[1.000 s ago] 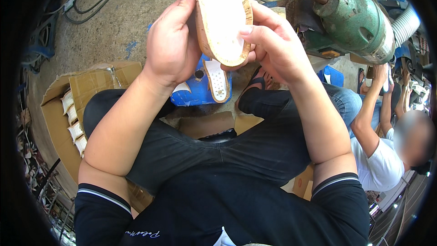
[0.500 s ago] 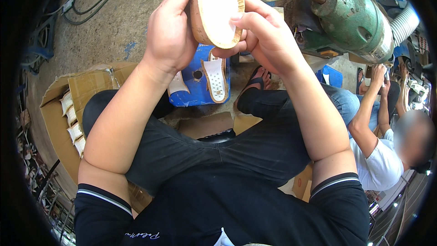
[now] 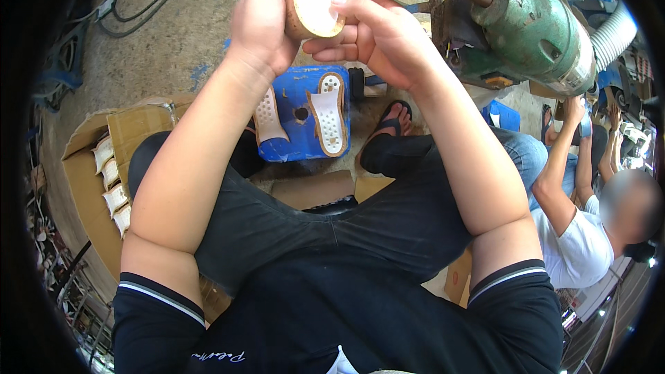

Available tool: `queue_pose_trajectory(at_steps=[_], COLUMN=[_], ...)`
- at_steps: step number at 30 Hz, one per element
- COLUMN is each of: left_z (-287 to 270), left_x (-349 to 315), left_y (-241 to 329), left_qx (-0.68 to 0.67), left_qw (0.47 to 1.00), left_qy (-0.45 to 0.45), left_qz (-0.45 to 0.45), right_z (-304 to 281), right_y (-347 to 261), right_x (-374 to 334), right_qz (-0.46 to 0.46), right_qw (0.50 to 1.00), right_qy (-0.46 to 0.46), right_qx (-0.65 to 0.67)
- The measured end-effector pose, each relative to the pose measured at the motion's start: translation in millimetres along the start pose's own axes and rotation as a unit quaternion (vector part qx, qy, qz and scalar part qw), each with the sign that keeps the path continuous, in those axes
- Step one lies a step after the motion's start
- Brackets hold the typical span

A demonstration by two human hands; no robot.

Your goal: The person sits on the floor and uses a bench grinder to smooth the edges of shoe insoles. They pick up insoles from a blue tray, press the edges against the rotating wheel, rotate the insole to grind different sides, and place the finished insoles back on the tray.

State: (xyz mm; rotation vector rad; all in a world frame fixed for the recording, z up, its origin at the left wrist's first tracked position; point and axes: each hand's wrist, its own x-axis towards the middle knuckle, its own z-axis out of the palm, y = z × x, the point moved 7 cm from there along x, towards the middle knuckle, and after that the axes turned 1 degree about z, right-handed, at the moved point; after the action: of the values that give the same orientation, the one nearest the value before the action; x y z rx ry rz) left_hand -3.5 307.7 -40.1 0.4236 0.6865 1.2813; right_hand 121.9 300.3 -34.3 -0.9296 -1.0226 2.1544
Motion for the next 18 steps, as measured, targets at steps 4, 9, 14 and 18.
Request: queue_pose_trajectory(at_steps=[4, 9, 14, 18], left_z=[-12.5, -11.9, 6.7, 2.6], left_x=[-8.6, -21.0, -33.6, -34.0], left_y=[-1.7, -4.7, -5.7, -8.7], left_qx=[0.053, 0.021, -0.054, -0.044], left_qw=[0.997, 0.998, 0.998, 0.998], left_qy=[0.058, 0.061, -0.045, -0.032], left_qz=[0.014, 0.005, 0.001, -0.034], right_z=[9.3, 14.7, 9.2, 3.8], right_y=[-5.6, -10.5, -10.6, -12.0], right_x=[-18.2, -43.5, -45.4, -45.9], right_qz=[-0.01, -0.013, -0.011, -0.011], right_qw=[0.998, 0.992, 0.992, 0.994], right_qy=[-0.056, -0.112, -0.077, -0.055], right_qx=[0.0, -0.048, -0.103, -0.094])
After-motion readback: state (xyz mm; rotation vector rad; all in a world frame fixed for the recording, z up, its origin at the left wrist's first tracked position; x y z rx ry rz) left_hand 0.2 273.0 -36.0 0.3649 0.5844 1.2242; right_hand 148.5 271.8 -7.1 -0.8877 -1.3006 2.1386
